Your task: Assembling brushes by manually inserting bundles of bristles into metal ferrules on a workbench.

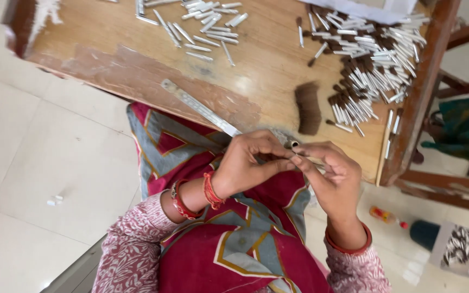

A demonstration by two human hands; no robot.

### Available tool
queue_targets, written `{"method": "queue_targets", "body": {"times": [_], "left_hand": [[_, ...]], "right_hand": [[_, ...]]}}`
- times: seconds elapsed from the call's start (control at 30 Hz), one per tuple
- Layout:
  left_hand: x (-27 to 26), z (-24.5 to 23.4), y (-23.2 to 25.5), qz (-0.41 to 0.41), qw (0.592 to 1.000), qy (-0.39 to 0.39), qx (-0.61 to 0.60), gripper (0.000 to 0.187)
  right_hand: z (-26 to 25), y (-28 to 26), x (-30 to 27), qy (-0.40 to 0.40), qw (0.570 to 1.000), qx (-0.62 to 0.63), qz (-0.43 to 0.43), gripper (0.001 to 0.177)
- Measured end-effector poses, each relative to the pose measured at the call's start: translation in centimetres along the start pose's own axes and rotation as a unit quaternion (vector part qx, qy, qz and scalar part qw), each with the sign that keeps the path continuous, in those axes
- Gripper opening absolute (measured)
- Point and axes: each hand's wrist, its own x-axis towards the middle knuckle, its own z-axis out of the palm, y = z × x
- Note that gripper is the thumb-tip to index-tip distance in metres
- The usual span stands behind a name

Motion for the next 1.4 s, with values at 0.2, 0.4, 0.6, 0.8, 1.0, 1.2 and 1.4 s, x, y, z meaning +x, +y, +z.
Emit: {"method": "queue_targets", "body": {"times": [0.2, 0.4, 0.6, 0.8, 1.0, 1.2, 1.4], "left_hand": [[-0.7, 0.5, -0.4, 0.028, 1.000, 0.008, -0.008, 0.017], [-0.9, 0.6, -1.9, 0.044, 0.999, -0.013, -0.029, 0.019], [-1.1, 0.3, -2.2, 0.060, 0.997, -0.012, -0.042, 0.019], [-2.4, 0.1, -1.3, 0.084, 0.996, 0.009, -0.040, 0.030], [-3.4, -3.0, -0.8, 0.406, 0.859, -0.042, 0.309, 0.032], [-3.6, -8.4, -1.4, 0.356, 0.854, -0.045, 0.377, 0.027], [-2.7, -11.8, -0.8, 0.272, 0.846, -0.022, 0.458, 0.037]], "right_hand": [[0.6, 0.4, -0.1, 0.051, 0.998, -0.038, 0.001, 0.015], [-2.5, 5.9, 0.4, 0.076, 0.991, -0.029, 0.106, 0.013], [-2.8, 8.3, 1.2, 0.024, 0.996, 0.004, 0.089, 0.013], [-2.3, 10.7, -0.7, 0.025, 0.998, -0.053, -0.017, 0.011], [0.1, 6.0, -2.7, 0.009, 0.996, 0.024, 0.084, 0.012], [4.6, 2.2, -1.7, 0.016, 0.997, 0.015, 0.078, 0.016], [6.8, 1.5, -0.4, 0.014, 0.971, -0.216, -0.101, 0.022]]}}
